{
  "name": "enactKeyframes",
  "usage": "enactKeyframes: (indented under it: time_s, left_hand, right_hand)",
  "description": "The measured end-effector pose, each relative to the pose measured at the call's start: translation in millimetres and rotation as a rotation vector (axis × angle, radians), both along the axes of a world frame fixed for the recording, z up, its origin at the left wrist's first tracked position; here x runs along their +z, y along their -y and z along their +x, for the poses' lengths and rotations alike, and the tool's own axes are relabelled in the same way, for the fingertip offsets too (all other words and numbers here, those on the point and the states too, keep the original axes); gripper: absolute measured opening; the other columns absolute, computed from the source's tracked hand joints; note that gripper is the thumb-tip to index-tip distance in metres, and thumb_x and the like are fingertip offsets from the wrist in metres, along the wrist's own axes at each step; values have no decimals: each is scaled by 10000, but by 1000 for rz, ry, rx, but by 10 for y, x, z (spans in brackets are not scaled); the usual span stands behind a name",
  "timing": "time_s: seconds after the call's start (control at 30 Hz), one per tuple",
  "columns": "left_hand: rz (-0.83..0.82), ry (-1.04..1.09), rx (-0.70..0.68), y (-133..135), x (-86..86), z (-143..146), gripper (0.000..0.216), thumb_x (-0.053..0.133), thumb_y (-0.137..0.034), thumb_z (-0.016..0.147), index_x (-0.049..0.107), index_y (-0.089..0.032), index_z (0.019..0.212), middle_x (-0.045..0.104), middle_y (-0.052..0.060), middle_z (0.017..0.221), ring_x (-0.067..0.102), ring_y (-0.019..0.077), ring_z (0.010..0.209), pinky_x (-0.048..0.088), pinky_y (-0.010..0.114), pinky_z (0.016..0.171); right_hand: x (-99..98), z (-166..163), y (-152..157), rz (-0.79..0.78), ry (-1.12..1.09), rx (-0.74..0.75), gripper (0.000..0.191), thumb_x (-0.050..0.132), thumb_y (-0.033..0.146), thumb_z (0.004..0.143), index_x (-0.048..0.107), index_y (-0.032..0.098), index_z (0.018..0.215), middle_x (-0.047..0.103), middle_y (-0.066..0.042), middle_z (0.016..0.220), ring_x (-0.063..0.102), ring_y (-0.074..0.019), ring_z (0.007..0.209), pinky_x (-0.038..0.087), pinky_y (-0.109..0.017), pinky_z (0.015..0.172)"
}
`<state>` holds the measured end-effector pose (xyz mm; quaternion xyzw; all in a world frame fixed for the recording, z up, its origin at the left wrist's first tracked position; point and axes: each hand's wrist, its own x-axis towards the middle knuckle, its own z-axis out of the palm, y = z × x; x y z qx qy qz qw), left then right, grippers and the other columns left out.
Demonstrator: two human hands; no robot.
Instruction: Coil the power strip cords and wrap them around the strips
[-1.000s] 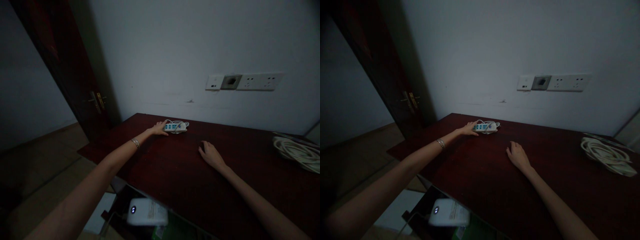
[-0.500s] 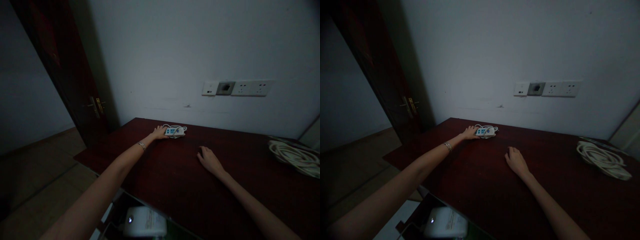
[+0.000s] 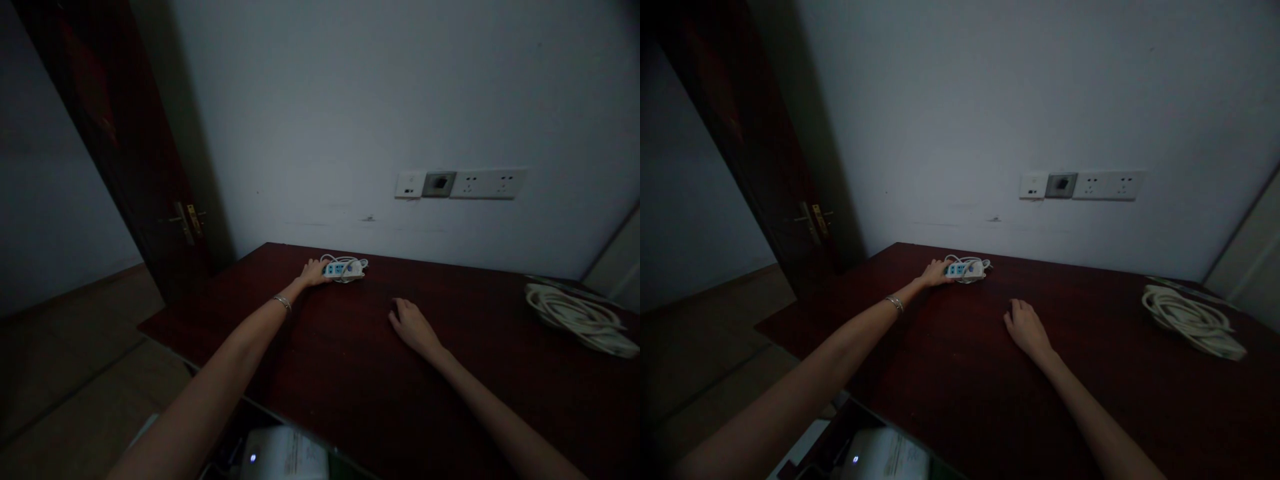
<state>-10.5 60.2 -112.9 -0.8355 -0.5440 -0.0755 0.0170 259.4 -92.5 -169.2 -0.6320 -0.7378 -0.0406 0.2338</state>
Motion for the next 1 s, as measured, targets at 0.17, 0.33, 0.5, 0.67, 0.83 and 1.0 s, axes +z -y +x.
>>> enactKeyframes:
  time_s: [0.17,0.33,0.5,0.67,0.83,1.0]
  left_hand:
    - [48,55,-14,83,-37,-45,665,562,-539,714,367,-278,1293,502,93,1170,428,296,1094,369,394,876]
    - [30,78,-9,64,-48,-48,693,598,-505,687,375,-255,1294,475,99,1211,423,296,1103,368,404,887]
    - [-44,85,-35,11,-10,-25,674,634,-459,640,411,-271,1248,456,95,1238,412,315,1141,366,470,899]
    - [-97,149,-71,-88,106,-26,555,473,-479,767,380,-263,1269,456,94,1274,423,285,1166,374,460,910]
    - [-123,191,-141,-224,251,107,753,452,-542,768,222,-174,1384,359,145,1388,354,273,1258,341,383,968]
    - [-197,14,-333,-326,260,295,1036,670,-598,526,256,-206,1391,307,121,1433,252,322,1309,230,439,1042]
  right_hand:
    - [3,-8,-2,-1,-1,-2,371,369,236,856,517,28,1125,573,-197,1090,533,-271,1033,393,-356,914]
    - [-6,-6,-10,-2,-8,-7,352,380,231,850,527,49,1112,580,-188,1085,536,-268,1019,402,-362,899]
    - [-16,-4,-9,2,-3,-10,342,377,235,852,533,69,1107,585,-176,1074,537,-265,1023,403,-356,895]
    - [-27,-12,-12,20,17,-26,321,385,234,849,550,94,1086,593,-159,1069,551,-254,1003,413,-341,881]
    - [-9,-27,1,25,14,-15,335,378,231,853,557,71,1087,592,-170,1071,543,-266,1001,410,-354,885]
    - [26,-41,19,13,7,-19,323,373,225,857,561,77,1073,590,-168,1063,539,-265,1000,403,-352,891]
